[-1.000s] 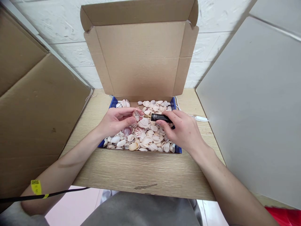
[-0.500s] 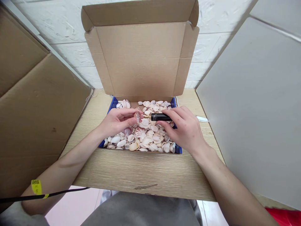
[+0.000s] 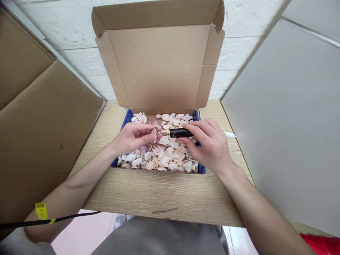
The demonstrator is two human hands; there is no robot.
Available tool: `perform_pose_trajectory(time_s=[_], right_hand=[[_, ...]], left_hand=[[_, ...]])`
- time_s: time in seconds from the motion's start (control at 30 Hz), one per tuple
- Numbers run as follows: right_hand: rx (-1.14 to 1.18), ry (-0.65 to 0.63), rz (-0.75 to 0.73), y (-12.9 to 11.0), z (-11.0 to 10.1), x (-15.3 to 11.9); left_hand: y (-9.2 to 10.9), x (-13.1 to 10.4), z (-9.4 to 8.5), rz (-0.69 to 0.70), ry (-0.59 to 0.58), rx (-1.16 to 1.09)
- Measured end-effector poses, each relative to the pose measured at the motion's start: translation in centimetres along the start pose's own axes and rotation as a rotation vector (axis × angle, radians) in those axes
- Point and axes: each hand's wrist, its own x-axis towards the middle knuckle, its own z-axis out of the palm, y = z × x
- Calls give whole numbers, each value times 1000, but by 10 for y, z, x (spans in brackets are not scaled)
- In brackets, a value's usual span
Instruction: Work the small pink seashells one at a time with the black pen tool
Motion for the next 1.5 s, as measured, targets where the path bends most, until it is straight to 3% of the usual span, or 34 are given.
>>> perform_pose_trajectory(time_s=[0.13,0.4,0.63,1.0,1.33,1.5], right_hand=[[29,-8,-16,1,1,-1],[75,-168,87,2,4,-6],[36,-92,25,2,3,-4],[-6,28,-101,0,-1,1],[1,78,-144,4,1,0],[17,18,-95,4,2,-1]], left_hand=[[-1,0,0,8,10,-22],[1,-1,2,32,91,-52],[-1,1,1,23,124,-34],[-4,1,1,-45,31,-73],[-4,0,0,-97,8,-72],[-5,0,0,-78,30,-93]])
